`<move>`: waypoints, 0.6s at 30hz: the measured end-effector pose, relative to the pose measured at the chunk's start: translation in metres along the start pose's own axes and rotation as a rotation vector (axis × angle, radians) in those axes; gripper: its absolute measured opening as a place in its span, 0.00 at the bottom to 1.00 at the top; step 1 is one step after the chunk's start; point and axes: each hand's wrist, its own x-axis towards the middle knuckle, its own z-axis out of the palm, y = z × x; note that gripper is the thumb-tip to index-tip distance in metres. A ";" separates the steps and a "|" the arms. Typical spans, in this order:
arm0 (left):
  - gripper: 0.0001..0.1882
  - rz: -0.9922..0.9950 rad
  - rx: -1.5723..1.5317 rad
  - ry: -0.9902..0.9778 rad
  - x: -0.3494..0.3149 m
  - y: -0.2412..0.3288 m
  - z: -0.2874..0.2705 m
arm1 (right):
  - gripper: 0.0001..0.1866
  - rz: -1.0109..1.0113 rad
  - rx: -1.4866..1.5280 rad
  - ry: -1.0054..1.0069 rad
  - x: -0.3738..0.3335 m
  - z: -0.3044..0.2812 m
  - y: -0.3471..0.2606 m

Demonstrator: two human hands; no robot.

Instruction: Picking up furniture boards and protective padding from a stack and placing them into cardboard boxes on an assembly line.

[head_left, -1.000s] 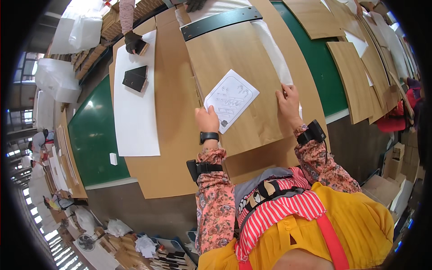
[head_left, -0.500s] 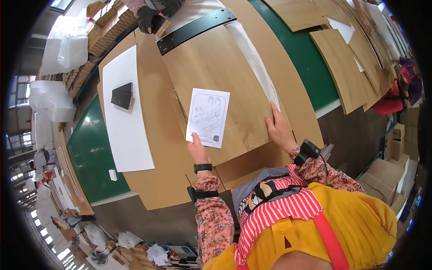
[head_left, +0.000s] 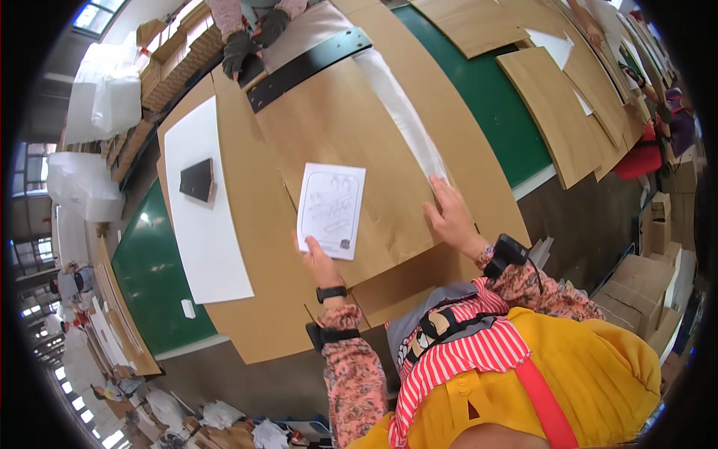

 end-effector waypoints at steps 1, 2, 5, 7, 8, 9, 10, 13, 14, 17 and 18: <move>0.23 0.093 -0.040 0.006 -0.013 0.016 0.022 | 0.30 0.010 -0.020 0.020 0.006 -0.015 0.002; 0.23 0.107 -0.041 0.006 -0.027 0.035 0.030 | 0.31 -0.063 0.012 0.095 0.016 -0.032 -0.012; 0.23 -0.183 -0.370 -0.062 -0.074 0.062 0.056 | 0.32 0.194 0.524 -0.076 0.018 -0.041 -0.042; 0.23 -0.214 -0.578 -0.119 -0.102 0.064 0.076 | 0.32 0.648 1.140 -0.476 0.023 -0.030 -0.056; 0.22 -0.271 -0.618 -0.149 -0.114 0.064 0.079 | 0.32 0.625 1.152 -0.494 0.025 -0.021 -0.059; 0.22 -0.284 -0.590 -0.166 -0.123 0.058 0.076 | 0.32 0.563 1.243 -0.399 0.026 -0.009 -0.067; 0.22 -0.311 -0.568 -0.191 -0.131 0.048 0.075 | 0.31 0.511 1.320 -0.292 0.029 -0.003 -0.067; 0.21 -0.358 -0.243 -0.424 -0.142 0.044 0.027 | 0.27 0.403 1.186 -0.097 0.048 0.031 -0.043; 0.21 -0.325 -0.239 -0.343 -0.132 0.040 -0.007 | 0.27 0.361 1.127 -0.092 0.061 0.045 -0.043; 0.17 -0.258 -0.091 -0.107 -0.088 0.024 -0.127 | 0.27 0.334 1.057 -0.102 0.112 0.070 -0.051; 0.17 -0.249 -0.099 0.018 -0.063 0.014 -0.178 | 0.27 0.294 0.964 -0.111 0.128 0.082 -0.048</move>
